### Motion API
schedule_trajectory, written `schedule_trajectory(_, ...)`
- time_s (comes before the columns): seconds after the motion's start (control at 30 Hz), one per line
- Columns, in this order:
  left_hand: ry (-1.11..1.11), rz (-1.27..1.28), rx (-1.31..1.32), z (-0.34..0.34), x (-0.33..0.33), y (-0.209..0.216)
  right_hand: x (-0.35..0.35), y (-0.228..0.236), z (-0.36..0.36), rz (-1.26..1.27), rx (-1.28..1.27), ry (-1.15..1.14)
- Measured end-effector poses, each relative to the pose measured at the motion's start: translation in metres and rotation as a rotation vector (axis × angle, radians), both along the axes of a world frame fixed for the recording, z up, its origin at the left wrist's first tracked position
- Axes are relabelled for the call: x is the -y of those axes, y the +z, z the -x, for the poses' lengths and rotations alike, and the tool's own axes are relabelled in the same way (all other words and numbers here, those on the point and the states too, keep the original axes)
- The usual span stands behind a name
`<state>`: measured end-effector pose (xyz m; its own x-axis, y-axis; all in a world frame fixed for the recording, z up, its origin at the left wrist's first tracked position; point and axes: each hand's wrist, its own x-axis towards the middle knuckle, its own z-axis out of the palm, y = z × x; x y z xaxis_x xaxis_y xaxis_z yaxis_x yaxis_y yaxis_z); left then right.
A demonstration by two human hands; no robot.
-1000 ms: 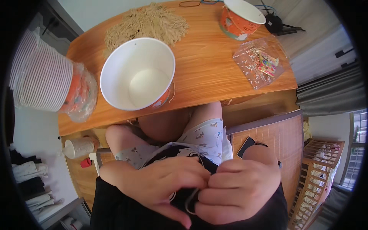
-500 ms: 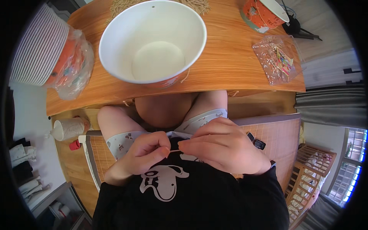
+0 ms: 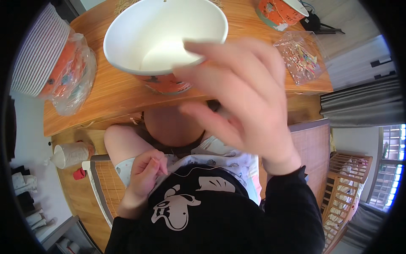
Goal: Attaching string handles to decorative paper buckets for manual packaging.
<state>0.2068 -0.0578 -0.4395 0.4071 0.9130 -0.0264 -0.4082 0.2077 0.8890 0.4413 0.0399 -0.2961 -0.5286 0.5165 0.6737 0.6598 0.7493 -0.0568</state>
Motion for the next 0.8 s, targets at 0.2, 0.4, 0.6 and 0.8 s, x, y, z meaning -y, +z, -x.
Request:
schedule_trajectory(0.2, 0.076, -0.001, -0.06, 0.014, 0.006, -0.012, -0.036, 0.006, 0.018, 0.238, 0.105, 0.115)
schedule_trajectory(0.4, 0.165, 0.121, -0.06, 0.022, 0.016, -0.023, -0.041, -0.004, 0.025, 0.215, -0.006, 0.171)
schedule_trajectory(0.6, 0.097, 0.137, -0.076, 0.028, 0.015, -0.028, -0.039, -0.006, 0.026, 0.214, -0.018, 0.171)
schedule_trajectory(0.8, 0.103, 0.113, -0.09, 0.021, 0.011, -0.027, -0.036, -0.006, 0.021, 0.213, -0.03, 0.146)
